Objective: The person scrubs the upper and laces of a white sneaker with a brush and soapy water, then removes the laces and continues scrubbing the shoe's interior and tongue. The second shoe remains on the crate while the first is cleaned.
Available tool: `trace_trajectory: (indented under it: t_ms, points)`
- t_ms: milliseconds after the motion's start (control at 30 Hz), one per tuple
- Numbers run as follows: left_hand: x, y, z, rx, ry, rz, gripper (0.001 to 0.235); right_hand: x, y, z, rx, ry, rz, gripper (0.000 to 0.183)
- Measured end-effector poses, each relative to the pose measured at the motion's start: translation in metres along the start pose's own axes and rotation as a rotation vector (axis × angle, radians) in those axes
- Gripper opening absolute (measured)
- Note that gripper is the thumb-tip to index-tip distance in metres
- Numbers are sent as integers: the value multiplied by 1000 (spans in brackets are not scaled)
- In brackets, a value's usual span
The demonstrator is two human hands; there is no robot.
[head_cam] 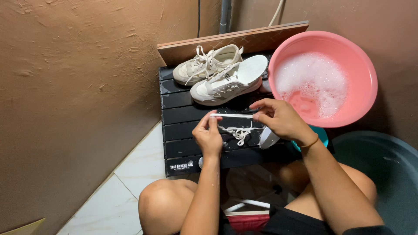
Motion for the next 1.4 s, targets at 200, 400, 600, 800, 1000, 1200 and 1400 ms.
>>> trace_trajectory:
  t_ms: [200,400,600,800,1000,1200,1400]
  points:
    - [-5,16,4,206,52,235,64,-8,-1,3,-108,-120,-38,28]
    - [36,12,-33,235,495,394,30,22,7,14,-120,-113,-313,32]
    - [4,-28,-17,47,180,88,22,41,-3,70,75,-129,-297,74]
    - [-32,-50,-6,39,175,150,26,42,-41,111,89,-232,-395,39]
    - [-22,-117,-44,-132,572,109,26,15,-36,84,70,-150,-362,32]
    - [-18,-101,-46,-256,690,-282,26,19,-15,63,4,8,-451,44]
    - [-11,-80,-40,-233,786,-424,23,36,80,-28,-399,383,-355,49]
Point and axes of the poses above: each hand's wrist, its own z-axis towards the middle knuckle, its own x-axis out of the palm, y = z × x, the point moved 4 cm from there along z, towards the middle knuckle, and after that the axes turned 10 degrees about -z, right-handed, at the moved point
